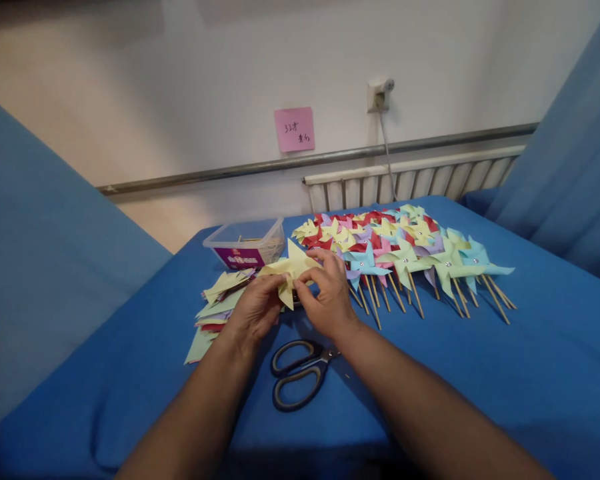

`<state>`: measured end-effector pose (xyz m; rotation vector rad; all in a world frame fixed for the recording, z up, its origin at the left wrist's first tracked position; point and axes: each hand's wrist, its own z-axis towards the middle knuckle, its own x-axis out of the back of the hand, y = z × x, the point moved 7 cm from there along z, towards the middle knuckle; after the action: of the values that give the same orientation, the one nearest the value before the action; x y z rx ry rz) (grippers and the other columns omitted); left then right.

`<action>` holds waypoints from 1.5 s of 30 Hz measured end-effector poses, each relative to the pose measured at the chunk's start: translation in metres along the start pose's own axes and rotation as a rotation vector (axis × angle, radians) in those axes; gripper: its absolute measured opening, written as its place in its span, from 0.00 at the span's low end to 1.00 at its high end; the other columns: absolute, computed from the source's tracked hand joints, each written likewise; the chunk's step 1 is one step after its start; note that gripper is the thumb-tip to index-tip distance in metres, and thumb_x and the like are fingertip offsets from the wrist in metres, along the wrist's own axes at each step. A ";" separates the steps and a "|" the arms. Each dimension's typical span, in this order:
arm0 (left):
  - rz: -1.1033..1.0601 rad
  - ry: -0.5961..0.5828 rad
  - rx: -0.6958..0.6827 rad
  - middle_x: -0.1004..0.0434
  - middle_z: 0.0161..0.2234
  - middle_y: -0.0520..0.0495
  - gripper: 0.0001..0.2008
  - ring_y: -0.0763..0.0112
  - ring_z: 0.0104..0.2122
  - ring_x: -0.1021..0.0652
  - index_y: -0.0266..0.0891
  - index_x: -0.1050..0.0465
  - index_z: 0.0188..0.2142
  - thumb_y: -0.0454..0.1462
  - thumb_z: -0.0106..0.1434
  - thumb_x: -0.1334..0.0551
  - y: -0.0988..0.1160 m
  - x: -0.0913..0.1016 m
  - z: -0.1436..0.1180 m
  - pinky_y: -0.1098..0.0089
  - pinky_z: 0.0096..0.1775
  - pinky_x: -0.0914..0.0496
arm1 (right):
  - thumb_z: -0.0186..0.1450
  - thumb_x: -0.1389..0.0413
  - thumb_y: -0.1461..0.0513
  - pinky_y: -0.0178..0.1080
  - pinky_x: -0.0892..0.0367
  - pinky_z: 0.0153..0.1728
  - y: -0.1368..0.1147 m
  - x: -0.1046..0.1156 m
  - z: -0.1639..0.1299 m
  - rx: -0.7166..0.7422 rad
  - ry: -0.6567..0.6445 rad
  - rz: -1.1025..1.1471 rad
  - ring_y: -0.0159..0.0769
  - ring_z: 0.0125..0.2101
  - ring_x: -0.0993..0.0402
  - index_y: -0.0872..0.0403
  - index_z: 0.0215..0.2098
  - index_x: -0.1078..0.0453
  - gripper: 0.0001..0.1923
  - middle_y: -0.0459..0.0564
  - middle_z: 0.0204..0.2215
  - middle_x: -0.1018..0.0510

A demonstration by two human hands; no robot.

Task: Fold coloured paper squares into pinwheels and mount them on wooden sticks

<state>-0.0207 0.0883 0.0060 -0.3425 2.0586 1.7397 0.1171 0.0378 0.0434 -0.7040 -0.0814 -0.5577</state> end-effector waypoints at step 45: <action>0.117 0.016 0.015 0.22 0.25 0.49 0.16 0.72 0.24 0.24 0.33 0.22 0.30 0.34 0.40 0.24 -0.005 -0.001 0.002 0.72 0.29 0.30 | 0.60 0.42 0.64 0.51 0.35 0.50 0.017 -0.003 0.001 -0.140 0.019 -0.066 0.45 0.46 0.29 0.50 0.25 0.30 0.06 0.52 0.42 0.23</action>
<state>-0.0178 0.0893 0.0019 -0.2364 2.1409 1.7926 0.1230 0.0501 0.0330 -0.8341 -0.0486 -0.6372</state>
